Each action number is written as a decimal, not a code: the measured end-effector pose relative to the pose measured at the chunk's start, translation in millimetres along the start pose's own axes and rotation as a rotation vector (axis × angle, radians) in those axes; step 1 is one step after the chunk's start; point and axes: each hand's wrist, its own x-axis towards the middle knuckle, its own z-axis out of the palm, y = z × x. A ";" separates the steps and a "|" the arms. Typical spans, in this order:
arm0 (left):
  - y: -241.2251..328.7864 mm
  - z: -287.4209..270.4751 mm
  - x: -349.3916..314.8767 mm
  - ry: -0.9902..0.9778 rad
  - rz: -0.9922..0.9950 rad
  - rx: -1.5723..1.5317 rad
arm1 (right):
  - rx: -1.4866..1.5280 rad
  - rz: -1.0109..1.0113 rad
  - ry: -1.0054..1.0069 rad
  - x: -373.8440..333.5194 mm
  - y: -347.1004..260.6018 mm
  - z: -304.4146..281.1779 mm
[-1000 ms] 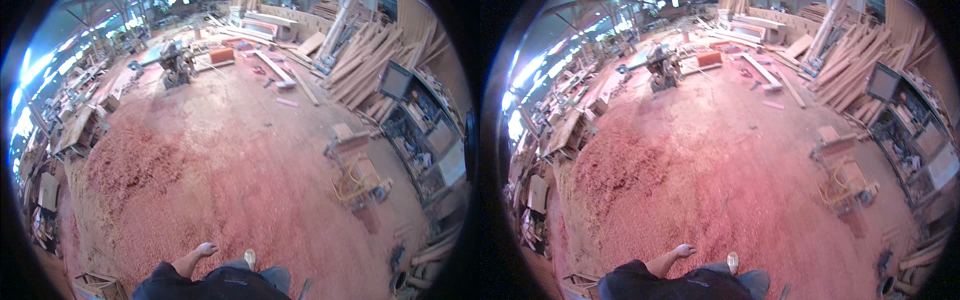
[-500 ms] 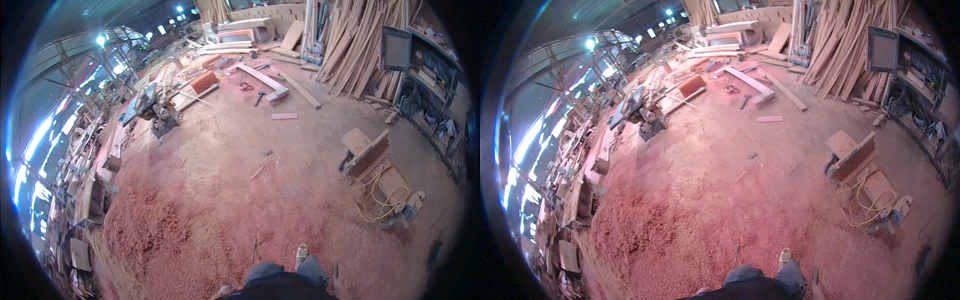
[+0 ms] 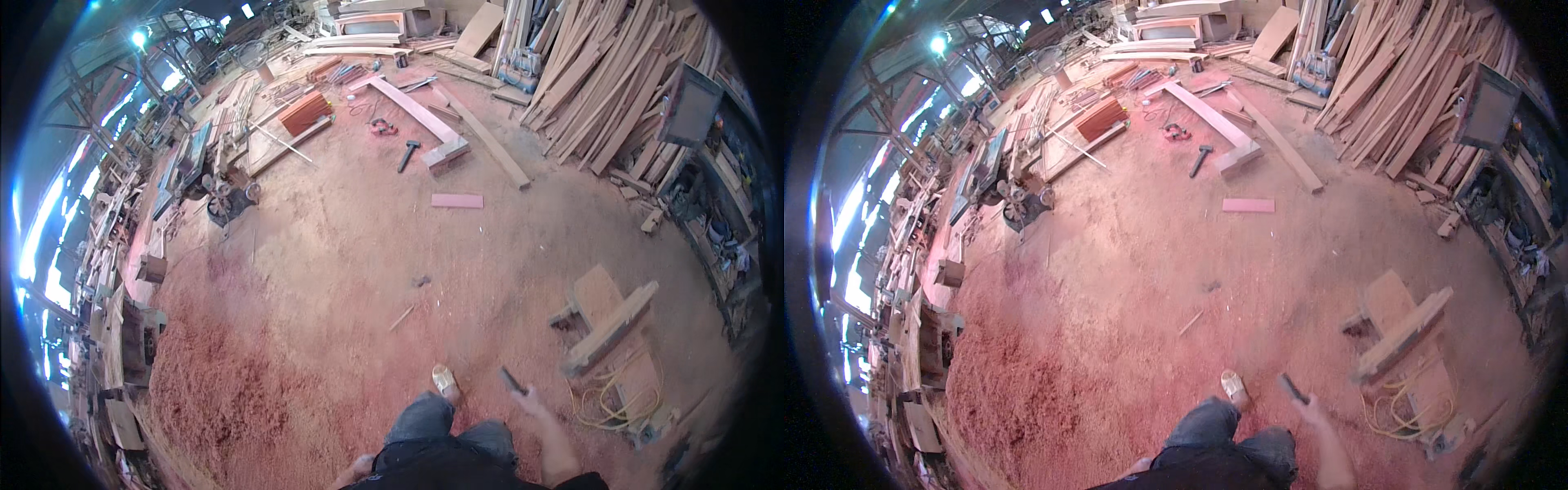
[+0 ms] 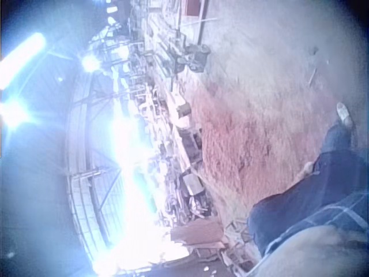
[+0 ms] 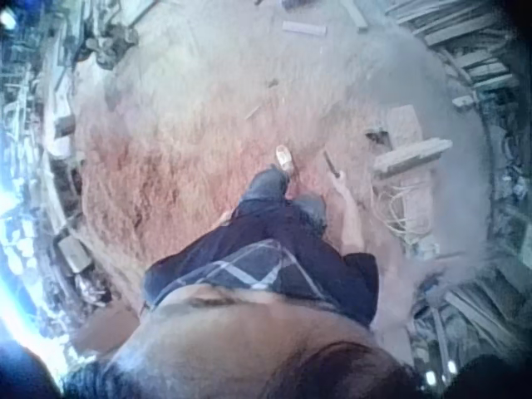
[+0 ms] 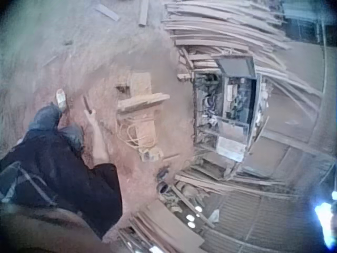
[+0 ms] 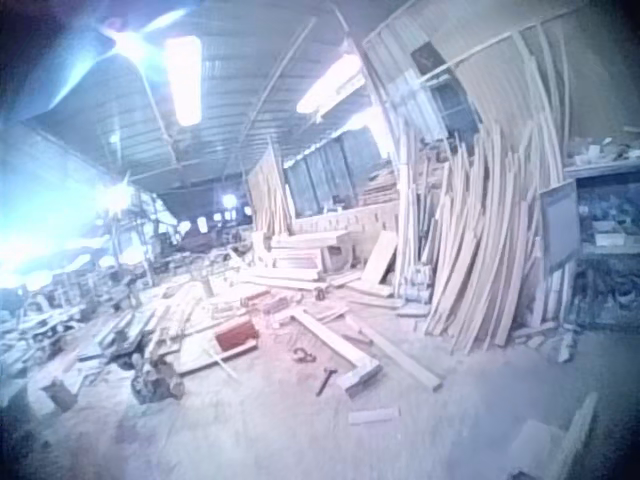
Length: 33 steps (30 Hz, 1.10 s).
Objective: The person opens a wooden box, removes a metal bar, and then uses a hammer and chisel to split a small block of wood. They then use an electric planer to smooth a long pinkish plank on the floor.
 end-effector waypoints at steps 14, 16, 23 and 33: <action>409.8 -298.3 266.8 -0.205 -0.159 0.170 | -0.300 -0.104 -0.401 217.3 -343.9 -115.1; 450.3 -319.6 288.9 0.037 -0.047 0.304 | -0.357 -0.113 -0.479 259.0 -387.2 -125.5; 570.0 -475.6 387.9 0.109 -0.044 0.212 | -0.357 -0.050 -0.641 402.7 -524.1 -156.8; 691.0 -721.3 595.5 -0.042 0.044 0.393 | 0.085 0.298 -0.412 552.8 -746.7 -165.4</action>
